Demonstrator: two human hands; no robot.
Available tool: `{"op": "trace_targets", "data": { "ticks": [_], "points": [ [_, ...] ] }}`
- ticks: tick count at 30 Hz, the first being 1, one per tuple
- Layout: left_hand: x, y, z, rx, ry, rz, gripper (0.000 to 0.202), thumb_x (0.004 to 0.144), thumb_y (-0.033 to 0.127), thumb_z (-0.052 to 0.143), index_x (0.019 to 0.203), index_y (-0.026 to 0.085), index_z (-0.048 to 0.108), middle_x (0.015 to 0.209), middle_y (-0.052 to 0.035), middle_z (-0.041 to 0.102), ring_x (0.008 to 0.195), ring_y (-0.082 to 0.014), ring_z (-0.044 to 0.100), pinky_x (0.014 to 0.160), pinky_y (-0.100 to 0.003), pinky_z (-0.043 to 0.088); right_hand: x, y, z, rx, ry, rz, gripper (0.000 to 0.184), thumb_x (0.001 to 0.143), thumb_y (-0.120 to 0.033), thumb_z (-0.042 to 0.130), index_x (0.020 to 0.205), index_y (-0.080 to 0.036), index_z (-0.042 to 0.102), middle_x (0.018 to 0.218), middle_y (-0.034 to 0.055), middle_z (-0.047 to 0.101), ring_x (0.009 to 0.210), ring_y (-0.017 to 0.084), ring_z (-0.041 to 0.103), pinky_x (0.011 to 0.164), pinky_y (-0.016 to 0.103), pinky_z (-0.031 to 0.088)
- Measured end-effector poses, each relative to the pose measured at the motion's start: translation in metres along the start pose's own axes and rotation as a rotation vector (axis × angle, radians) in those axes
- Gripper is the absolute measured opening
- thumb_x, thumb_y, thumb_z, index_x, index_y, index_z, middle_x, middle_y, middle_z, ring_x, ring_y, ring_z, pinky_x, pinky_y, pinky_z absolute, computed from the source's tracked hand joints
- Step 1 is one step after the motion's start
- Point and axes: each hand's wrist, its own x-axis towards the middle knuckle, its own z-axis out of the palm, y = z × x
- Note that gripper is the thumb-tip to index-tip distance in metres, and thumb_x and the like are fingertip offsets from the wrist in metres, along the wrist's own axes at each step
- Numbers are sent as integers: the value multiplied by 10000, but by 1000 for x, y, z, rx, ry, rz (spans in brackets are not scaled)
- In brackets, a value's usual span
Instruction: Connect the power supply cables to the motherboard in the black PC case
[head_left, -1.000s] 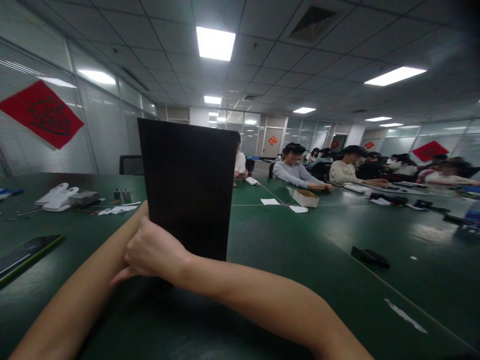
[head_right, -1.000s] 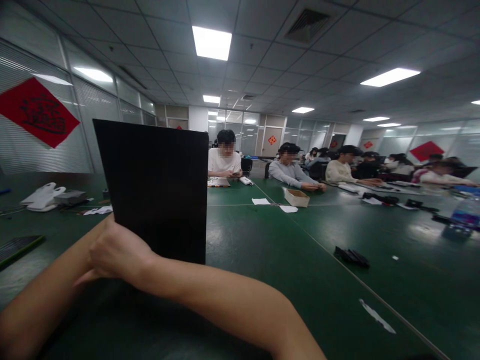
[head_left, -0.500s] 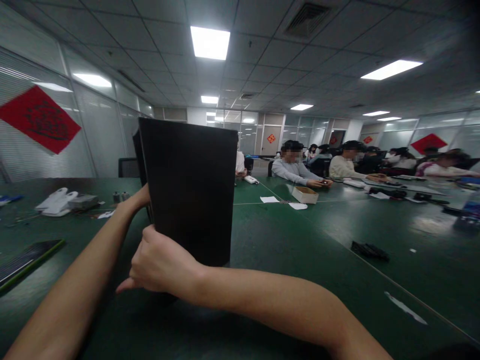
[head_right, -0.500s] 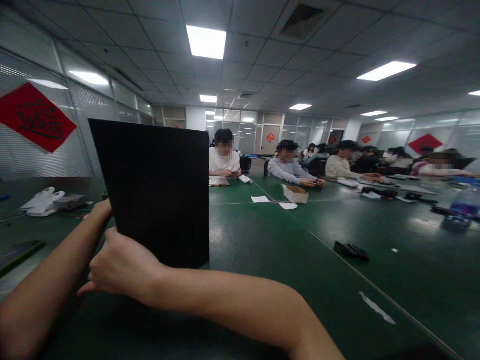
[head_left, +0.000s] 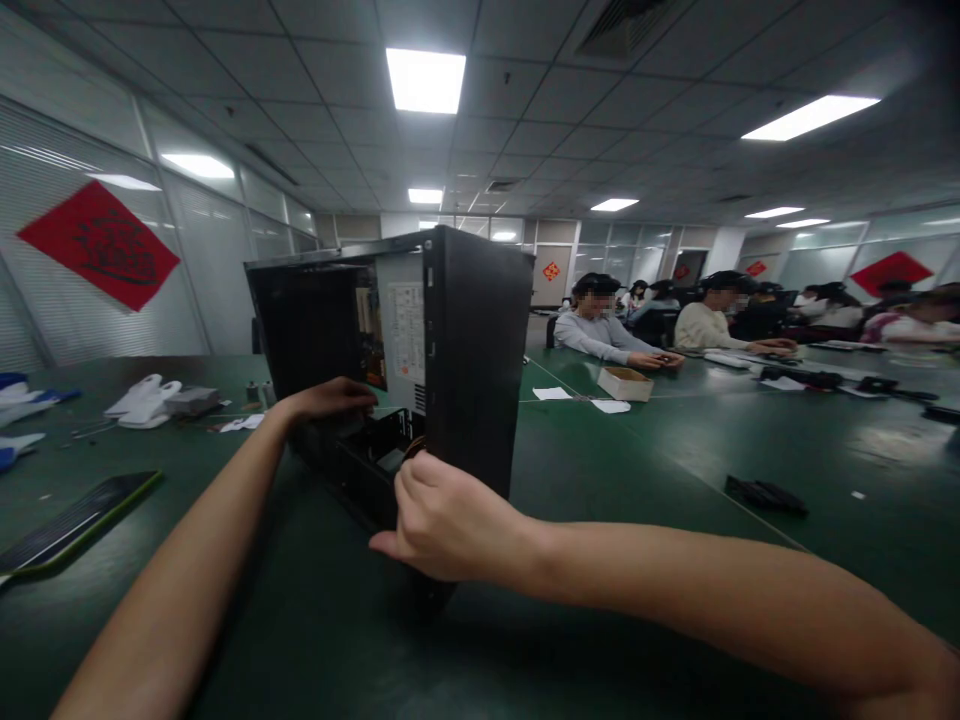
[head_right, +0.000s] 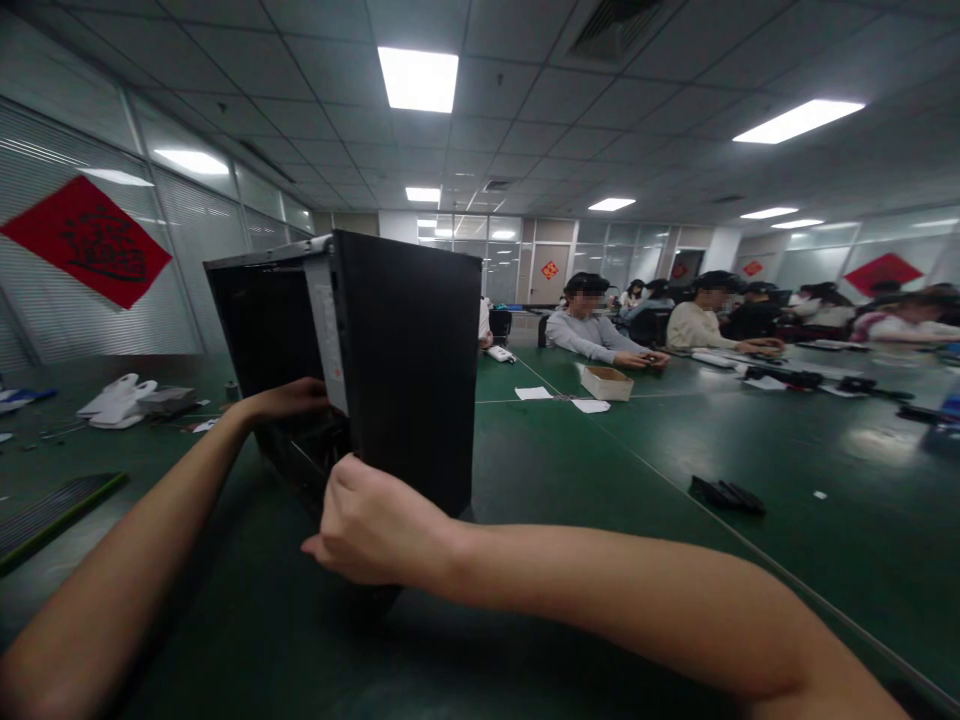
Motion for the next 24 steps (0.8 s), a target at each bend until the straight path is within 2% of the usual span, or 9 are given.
{"op": "trace_targets", "data": {
  "ticks": [4,6,12,14,19,24],
  "points": [
    [5,-6,4,-106,-158,93,659,801,684,597,1196,159,655,1154,-98,713,1022,-231,656,872,-280,498,-25,8,-6,-35,-93,65,548,977,-529,467,643,-145,670,608,70,573,595,197,459,628,357,259],
    [6,-4,8,-60,-241,125,686,811,705,578,1247,179,642,1229,-89,691,1075,-235,639,904,-278,485,-35,10,-8,-65,-138,101,532,957,-543,500,639,-151,667,606,70,571,600,201,456,635,361,263],
    [12,11,22,274,-382,48,734,785,790,527,1160,190,723,1187,-75,724,1104,-276,637,940,-299,458,-60,20,-6,-90,-168,143,472,928,-524,562,649,-158,667,625,62,568,645,205,470,655,362,271],
    [13,19,26,280,-381,33,753,777,808,512,1147,189,729,1176,-87,728,1065,-273,657,912,-303,473,-68,26,-2,-84,-173,165,456,918,-509,586,642,-154,665,627,58,565,658,202,472,665,359,273],
    [15,41,42,293,-280,13,785,780,824,470,1091,156,740,1112,-102,747,991,-269,683,856,-302,490,-95,48,17,-76,-144,192,476,934,-509,567,642,-146,661,647,65,579,681,191,465,688,351,278],
    [21,66,63,307,-163,-15,778,826,796,374,1023,144,748,1130,-128,737,1022,-286,674,910,-326,476,-136,82,42,-61,-103,168,489,961,-493,525,615,-164,630,609,51,560,661,180,441,679,348,267]
  ]
}}
